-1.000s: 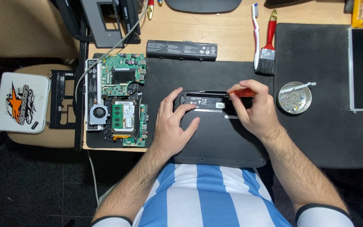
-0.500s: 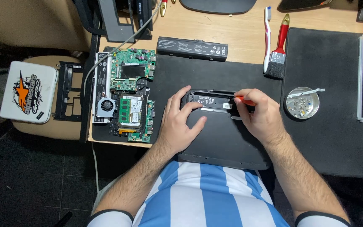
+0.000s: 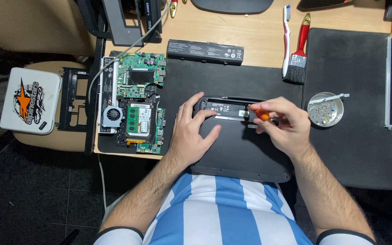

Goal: The person disassembles a laptop by first removing the screen bezel and then using a screwdriver to remove screws from the bottom case. They proceed to remove the battery and other internal components.

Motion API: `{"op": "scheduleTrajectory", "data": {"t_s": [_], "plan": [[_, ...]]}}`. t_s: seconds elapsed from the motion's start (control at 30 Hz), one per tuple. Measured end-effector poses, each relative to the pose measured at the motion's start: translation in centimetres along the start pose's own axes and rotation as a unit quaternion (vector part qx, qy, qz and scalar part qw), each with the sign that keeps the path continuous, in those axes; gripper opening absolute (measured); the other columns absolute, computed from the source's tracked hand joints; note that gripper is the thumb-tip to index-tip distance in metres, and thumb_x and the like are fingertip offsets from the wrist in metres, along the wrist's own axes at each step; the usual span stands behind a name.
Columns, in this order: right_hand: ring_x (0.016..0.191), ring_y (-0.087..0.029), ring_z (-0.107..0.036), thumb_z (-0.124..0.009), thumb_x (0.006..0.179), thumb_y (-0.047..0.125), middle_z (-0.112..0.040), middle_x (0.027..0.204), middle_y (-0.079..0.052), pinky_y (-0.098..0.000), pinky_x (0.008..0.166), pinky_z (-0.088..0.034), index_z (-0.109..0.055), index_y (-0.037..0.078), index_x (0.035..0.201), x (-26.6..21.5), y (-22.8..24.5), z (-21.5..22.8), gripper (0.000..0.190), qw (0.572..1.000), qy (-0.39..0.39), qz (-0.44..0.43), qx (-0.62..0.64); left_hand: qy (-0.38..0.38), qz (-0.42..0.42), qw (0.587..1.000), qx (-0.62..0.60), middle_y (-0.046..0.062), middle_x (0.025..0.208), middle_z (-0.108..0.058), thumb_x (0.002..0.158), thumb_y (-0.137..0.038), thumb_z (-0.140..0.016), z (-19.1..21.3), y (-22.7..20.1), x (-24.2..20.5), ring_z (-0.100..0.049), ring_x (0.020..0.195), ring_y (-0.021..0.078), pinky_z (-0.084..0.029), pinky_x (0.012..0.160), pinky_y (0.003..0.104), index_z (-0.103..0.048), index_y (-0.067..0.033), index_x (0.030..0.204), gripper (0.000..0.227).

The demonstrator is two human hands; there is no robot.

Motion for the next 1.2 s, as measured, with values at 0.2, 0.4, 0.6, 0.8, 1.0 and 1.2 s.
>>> {"op": "scheduleTrajectory", "data": {"t_s": [0.2, 0.4, 0.6, 0.8, 1.0, 1.2], "plan": [[0.084, -0.016, -0.081, -0.084, 0.113, 0.012, -0.085, 0.126, -0.026, -0.0282, 0.078, -0.067, -0.045, 0.007, 0.133, 0.0, -2.2, 0.8, 0.045, 0.995, 0.004, -0.035, 0.093, 0.000, 0.001, 1.000, -0.003, 0.022, 0.180, -0.048, 0.113, -0.036, -0.085, 0.0, 0.1, 0.0, -0.054, 0.165, 0.0537, -0.047, 0.130, 0.070, -0.079, -0.0152, 0.138, 0.033], [0.066, -0.014, -0.075, -0.062, 0.129, 0.020, -0.072, 0.134, -0.022, -0.0279, 0.063, -0.063, -0.074, 0.002, 0.137, 0.0, -3.1, 1.3, 0.023, 0.997, -0.014, -0.023, 0.072, 0.000, -0.002, 1.000, 0.003, 0.021, 0.180, -0.047, 0.113, -0.037, -0.086, -0.2, 0.4, 0.0, -0.053, 0.166, 0.0524, -0.046, 0.131, 0.069, -0.079, -0.0159, 0.138, 0.034], [0.073, -0.015, -0.075, -0.085, 0.113, 0.019, -0.083, 0.115, -0.025, -0.0242, 0.072, -0.059, -0.056, 0.005, 0.132, 0.5, -3.1, 1.3, 0.038, 0.989, -0.016, -0.036, 0.139, 0.002, 0.003, 1.000, -0.003, 0.022, 0.180, -0.048, 0.112, -0.036, -0.086, 0.0, 0.0, 0.0, -0.054, 0.164, 0.0537, -0.047, 0.129, 0.069, -0.079, -0.0152, 0.137, 0.033], [0.079, -0.027, -0.078, -0.058, 0.129, 0.019, -0.073, 0.128, -0.031, -0.0364, 0.075, -0.065, -0.073, -0.008, 0.143, 0.1, -3.5, 1.1, 0.034, 0.993, -0.018, -0.020, 0.111, 0.000, 0.001, 1.000, 0.001, 0.022, 0.180, -0.048, 0.112, -0.035, -0.087, 0.1, 0.0, 0.0, -0.055, 0.164, 0.0539, -0.048, 0.129, 0.070, -0.079, -0.0148, 0.138, 0.034], [0.089, -0.022, -0.078, -0.083, 0.115, 0.027, -0.083, 0.118, -0.026, -0.0274, 0.079, -0.057, -0.061, 0.003, 0.127, 0.1, -4.0, 1.5, 0.035, 0.993, -0.022, -0.033, 0.109, 0.005, 0.003, 1.000, 0.004, 0.021, 0.181, -0.047, 0.113, -0.036, -0.086, 0.0, 0.1, 0.0, -0.054, 0.165, 0.0530, -0.047, 0.130, 0.069, -0.079, -0.0159, 0.138, 0.033], [0.082, -0.021, -0.070, -0.057, 0.130, 0.032, -0.066, 0.129, -0.025, -0.0334, 0.076, -0.062, -0.070, -0.004, 0.149, -0.1, -4.4, 1.2, 0.043, 0.990, -0.029, -0.038, 0.133, 0.006, 0.007, 1.000, 0.006, 0.021, 0.181, -0.047, 0.113, -0.037, -0.086, -0.1, 0.1, -0.1, -0.053, 0.166, 0.0526, -0.047, 0.130, 0.070, -0.079, -0.0164, 0.139, 0.034]]}}
Point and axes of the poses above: each hand's wrist, its own x-axis towards the middle knuckle, its own z-axis out of the back of the hand, y = z × x, the point moved 4 cm from there along x, towards the middle knuckle
